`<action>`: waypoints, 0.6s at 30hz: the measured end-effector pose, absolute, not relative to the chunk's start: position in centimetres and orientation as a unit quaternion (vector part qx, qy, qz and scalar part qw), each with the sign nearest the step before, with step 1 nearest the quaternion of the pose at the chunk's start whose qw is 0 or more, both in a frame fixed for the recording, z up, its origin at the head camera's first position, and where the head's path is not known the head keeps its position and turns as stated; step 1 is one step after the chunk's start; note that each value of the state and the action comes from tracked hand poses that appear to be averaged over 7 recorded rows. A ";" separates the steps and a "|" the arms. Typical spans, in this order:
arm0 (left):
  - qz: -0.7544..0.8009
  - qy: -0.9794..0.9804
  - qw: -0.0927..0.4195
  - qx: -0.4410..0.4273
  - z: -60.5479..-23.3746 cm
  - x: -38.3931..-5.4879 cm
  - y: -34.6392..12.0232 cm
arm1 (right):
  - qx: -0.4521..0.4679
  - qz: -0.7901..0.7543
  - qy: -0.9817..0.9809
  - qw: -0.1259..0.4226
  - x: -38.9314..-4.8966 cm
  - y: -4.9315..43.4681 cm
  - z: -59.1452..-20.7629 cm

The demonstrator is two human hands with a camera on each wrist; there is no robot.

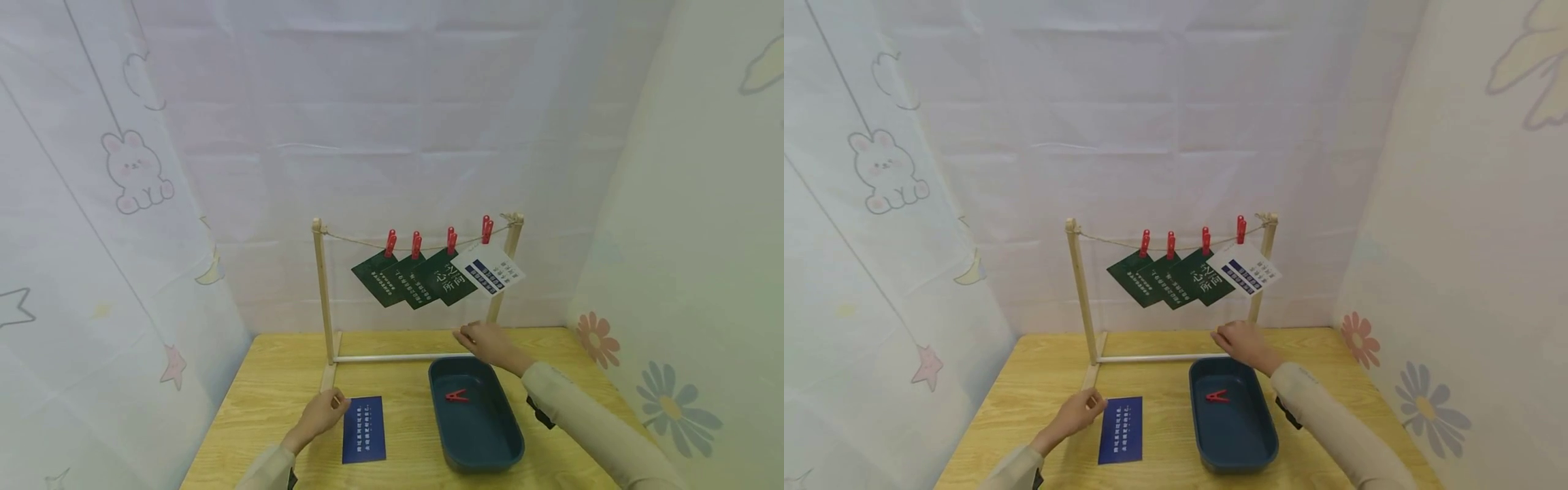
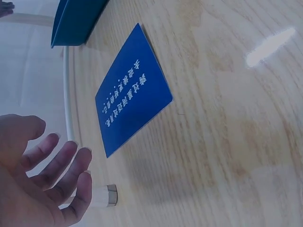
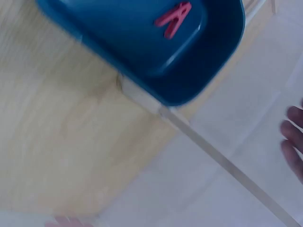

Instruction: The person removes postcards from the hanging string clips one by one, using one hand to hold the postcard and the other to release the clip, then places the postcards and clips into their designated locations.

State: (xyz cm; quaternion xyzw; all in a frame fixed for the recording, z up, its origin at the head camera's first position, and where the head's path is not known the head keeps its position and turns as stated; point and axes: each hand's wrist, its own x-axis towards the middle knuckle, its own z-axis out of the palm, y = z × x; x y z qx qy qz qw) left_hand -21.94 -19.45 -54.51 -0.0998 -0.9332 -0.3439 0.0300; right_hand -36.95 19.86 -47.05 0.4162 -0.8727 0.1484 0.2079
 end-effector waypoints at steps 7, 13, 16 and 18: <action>-0.341 -0.930 0.087 -0.106 -53.7 -22.9 -19.2 | 0.432 0.113 -0.836 0.319 -37.6 20.2 -44.2; -0.337 -0.926 0.136 -0.104 -52.7 -23.7 -18.5 | 0.458 0.093 -0.797 0.382 -37.5 20.2 -41.5; -0.342 -0.923 0.148 -0.099 -52.3 -24.1 -18.0 | 0.470 0.084 -0.762 0.437 -37.6 20.0 -40.5; -0.345 -0.922 0.146 -0.097 -52.1 -24.3 -17.8 | 0.473 0.079 -0.745 0.464 -37.6 19.8 -39.9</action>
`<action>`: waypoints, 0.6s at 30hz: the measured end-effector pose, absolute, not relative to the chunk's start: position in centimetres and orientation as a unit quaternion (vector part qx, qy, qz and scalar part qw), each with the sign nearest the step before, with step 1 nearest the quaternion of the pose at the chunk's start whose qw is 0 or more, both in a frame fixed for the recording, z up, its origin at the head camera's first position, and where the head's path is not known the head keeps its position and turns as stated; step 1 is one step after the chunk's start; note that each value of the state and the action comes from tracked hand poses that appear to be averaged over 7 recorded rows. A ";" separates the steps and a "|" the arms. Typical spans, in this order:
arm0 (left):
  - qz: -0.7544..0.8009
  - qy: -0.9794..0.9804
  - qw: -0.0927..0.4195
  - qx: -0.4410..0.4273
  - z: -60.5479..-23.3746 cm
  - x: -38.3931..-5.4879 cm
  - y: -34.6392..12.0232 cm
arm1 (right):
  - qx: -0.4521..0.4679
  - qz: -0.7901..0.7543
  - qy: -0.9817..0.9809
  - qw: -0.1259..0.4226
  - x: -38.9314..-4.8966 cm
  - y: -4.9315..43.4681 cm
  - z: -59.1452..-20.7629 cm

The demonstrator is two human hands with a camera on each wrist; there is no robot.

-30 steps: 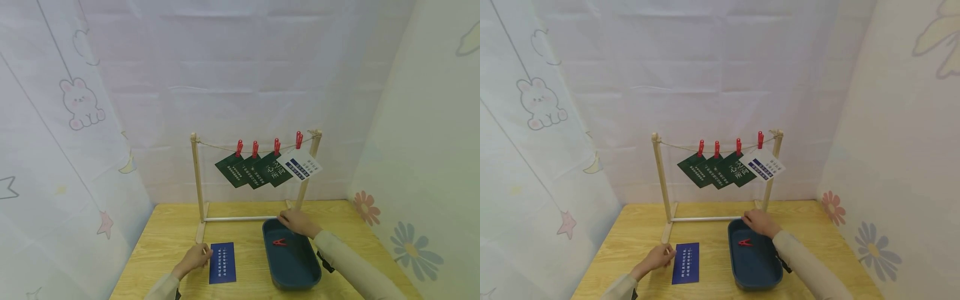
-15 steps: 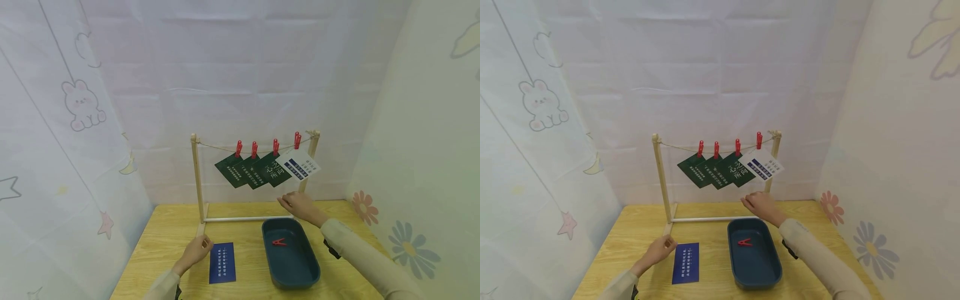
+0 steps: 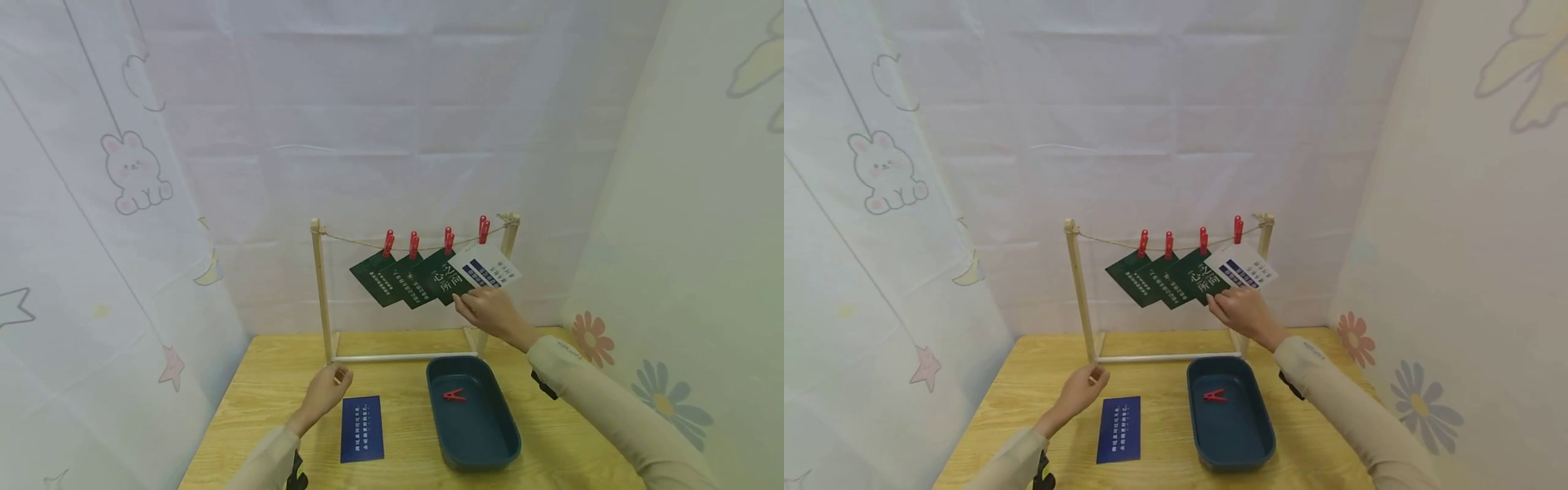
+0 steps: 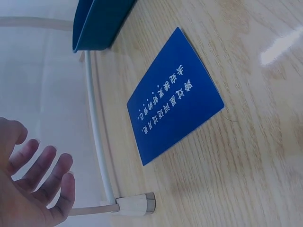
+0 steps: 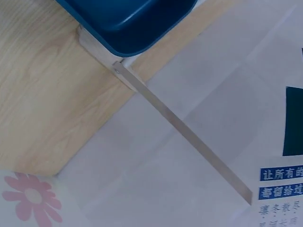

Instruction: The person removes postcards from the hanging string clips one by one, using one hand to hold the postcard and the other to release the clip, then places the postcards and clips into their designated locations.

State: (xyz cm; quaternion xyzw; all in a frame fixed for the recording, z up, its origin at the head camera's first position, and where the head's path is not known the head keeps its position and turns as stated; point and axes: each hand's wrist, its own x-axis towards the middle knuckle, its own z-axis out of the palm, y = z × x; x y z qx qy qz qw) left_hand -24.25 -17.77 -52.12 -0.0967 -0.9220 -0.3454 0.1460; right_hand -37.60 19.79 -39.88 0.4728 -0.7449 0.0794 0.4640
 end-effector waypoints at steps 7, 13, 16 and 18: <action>-0.357 -0.917 0.144 -0.107 -51.5 -24.5 -17.1 | 0.494 0.073 -0.689 0.525 -36.9 18.6 -37.5; -0.366 -0.914 0.140 -0.109 -51.4 -24.9 -16.8 | 0.510 0.079 -0.661 0.545 -36.7 17.2 -36.0; -0.372 -0.911 0.143 -0.105 -51.3 -25.3 -16.8 | 0.508 0.078 -0.659 0.549 -36.8 16.6 -35.4; -0.373 -0.911 0.145 -0.099 -51.1 -25.6 -16.8 | 0.506 0.078 -0.662 0.547 -36.9 16.2 -34.9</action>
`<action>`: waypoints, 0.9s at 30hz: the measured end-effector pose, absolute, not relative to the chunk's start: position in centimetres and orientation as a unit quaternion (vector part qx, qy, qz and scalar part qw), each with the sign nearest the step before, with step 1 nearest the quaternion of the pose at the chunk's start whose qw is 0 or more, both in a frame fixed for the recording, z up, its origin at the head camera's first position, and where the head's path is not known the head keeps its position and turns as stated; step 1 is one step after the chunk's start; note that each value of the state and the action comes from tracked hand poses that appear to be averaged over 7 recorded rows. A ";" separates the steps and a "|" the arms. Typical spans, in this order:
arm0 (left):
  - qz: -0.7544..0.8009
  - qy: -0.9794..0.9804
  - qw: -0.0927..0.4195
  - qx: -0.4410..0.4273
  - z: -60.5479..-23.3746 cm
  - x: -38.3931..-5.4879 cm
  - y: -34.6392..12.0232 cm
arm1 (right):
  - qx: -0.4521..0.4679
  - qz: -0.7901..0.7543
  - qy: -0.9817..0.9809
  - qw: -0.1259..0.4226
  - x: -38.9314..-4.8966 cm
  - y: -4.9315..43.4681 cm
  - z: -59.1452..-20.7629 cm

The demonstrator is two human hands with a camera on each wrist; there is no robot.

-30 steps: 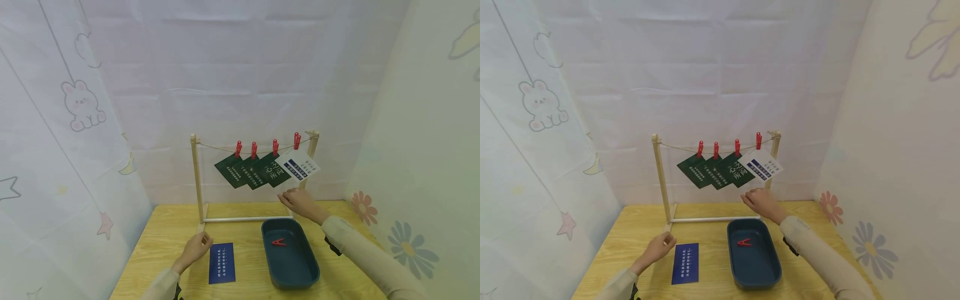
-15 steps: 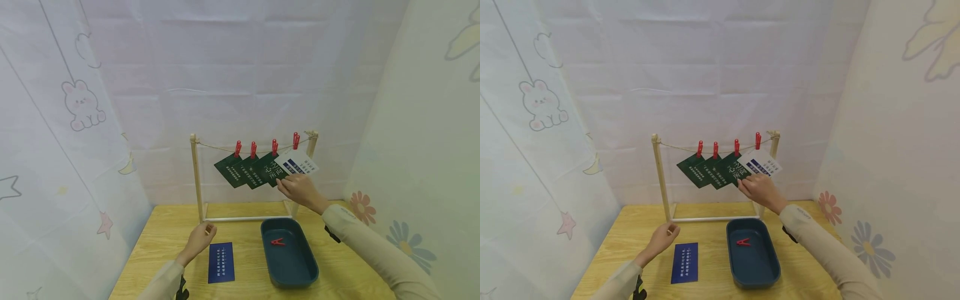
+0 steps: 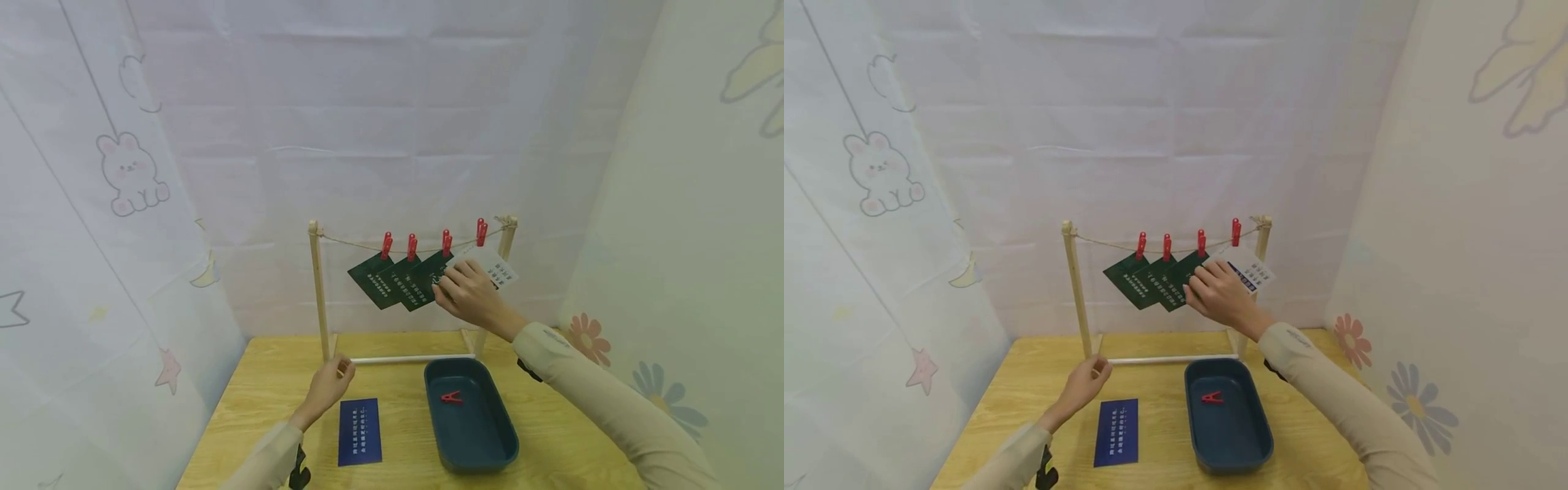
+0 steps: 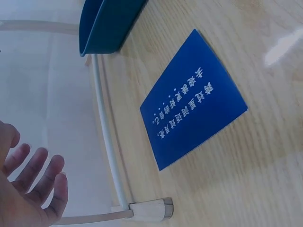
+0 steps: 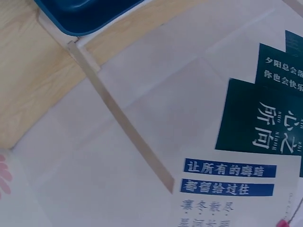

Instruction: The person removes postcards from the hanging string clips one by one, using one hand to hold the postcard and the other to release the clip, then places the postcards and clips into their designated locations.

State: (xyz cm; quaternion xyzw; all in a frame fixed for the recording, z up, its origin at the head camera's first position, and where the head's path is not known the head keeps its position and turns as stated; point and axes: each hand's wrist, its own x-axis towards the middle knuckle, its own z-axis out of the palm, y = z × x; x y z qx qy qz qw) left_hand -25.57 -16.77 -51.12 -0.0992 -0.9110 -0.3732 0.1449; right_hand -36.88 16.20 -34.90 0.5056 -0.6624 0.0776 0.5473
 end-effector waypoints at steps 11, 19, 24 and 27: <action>-0.385 -0.898 0.190 -0.098 -48.3 -27.3 -16.6 | 0.507 0.074 -0.679 0.526 -37.3 14.0 -32.4; -0.403 -0.887 0.202 -0.099 -47.5 -28.1 -15.8 | 0.494 0.076 -0.703 0.506 -37.2 12.5 -31.2; -0.400 -0.886 0.203 -0.115 -47.7 -28.2 -15.0 | 0.502 0.091 -0.699 0.501 -37.2 11.1 -30.7; -0.405 -0.885 0.198 -0.117 -47.7 -28.1 -14.5 | 0.504 0.104 -0.698 0.498 -36.9 10.1 -30.4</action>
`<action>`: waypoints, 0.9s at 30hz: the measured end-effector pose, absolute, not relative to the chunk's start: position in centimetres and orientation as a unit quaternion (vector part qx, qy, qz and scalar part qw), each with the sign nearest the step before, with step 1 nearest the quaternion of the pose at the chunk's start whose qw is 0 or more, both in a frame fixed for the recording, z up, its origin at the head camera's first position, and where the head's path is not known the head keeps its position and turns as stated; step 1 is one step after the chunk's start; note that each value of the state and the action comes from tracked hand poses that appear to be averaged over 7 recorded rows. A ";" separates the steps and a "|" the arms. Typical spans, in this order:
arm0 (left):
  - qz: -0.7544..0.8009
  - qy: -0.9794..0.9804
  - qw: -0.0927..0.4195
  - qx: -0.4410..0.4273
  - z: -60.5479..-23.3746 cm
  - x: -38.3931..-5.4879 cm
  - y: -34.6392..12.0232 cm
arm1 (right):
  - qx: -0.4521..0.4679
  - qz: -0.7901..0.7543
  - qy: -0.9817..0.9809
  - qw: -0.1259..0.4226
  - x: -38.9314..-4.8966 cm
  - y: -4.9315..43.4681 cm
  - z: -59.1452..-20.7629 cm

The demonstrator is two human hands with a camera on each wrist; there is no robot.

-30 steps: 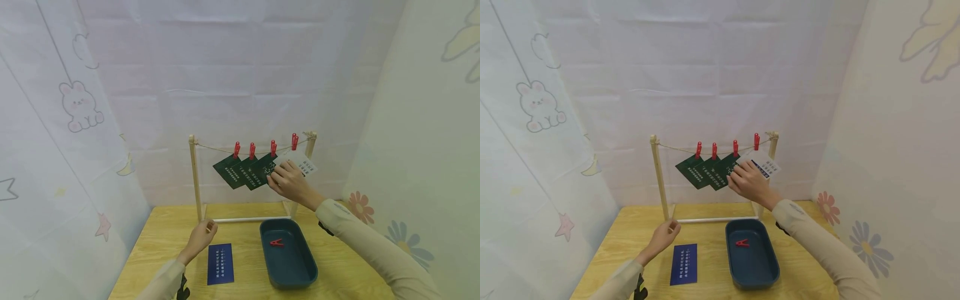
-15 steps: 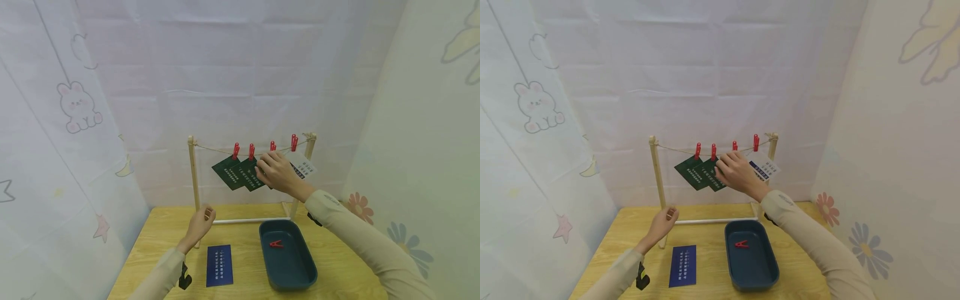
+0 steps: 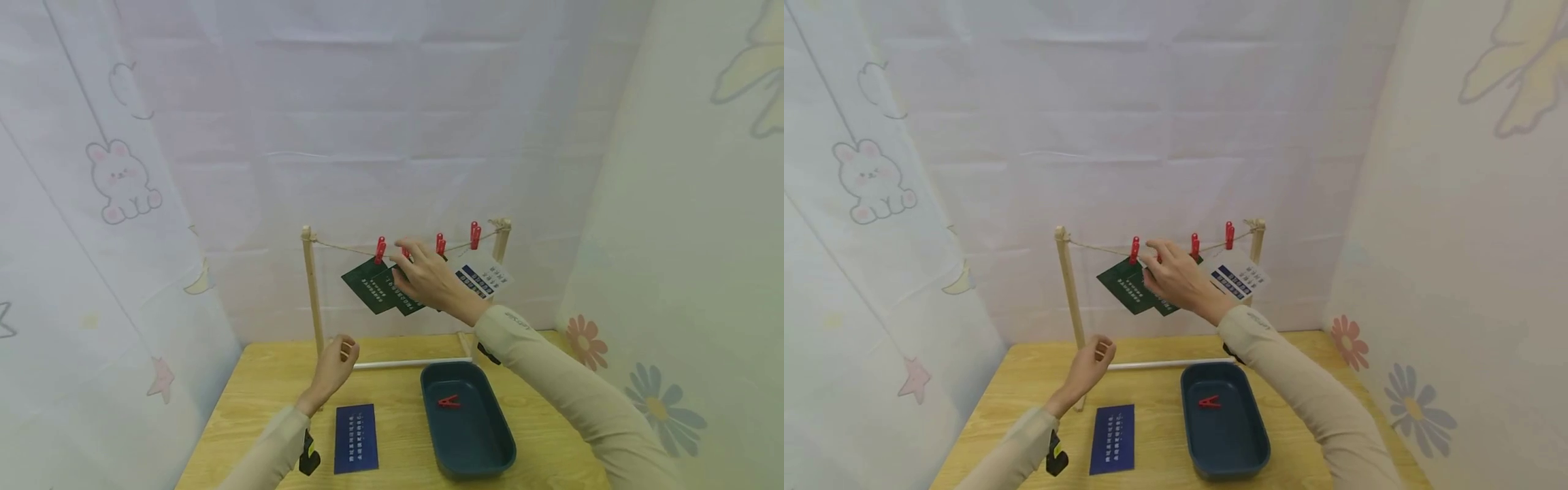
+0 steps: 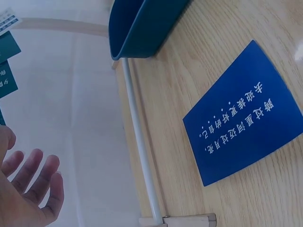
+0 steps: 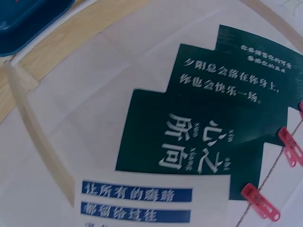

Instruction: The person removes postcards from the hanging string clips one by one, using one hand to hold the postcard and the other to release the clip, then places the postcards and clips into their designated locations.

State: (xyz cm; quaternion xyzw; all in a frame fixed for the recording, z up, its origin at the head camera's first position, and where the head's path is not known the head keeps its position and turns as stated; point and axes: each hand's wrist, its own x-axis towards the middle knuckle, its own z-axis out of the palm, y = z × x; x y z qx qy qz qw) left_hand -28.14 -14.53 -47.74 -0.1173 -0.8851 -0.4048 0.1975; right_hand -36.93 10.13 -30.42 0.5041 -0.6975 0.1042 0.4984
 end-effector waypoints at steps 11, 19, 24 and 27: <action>-0.407 -0.891 0.178 -0.096 -48.3 -28.2 -13.8 | 0.468 0.192 -0.761 0.406 -35.9 7.2 -30.4; -0.410 -0.890 0.176 -0.098 -48.0 -27.9 -13.9 | 0.419 0.210 -0.816 0.338 -36.9 6.7 -30.7; -0.409 -0.890 0.175 -0.099 -48.0 -27.8 -14.0 | 0.404 0.199 -0.835 0.317 -37.1 6.3 -31.1; -0.406 -0.890 0.182 -0.096 -48.2 -27.8 -14.2 | 0.401 0.185 -0.842 0.311 -37.1 6.0 -31.3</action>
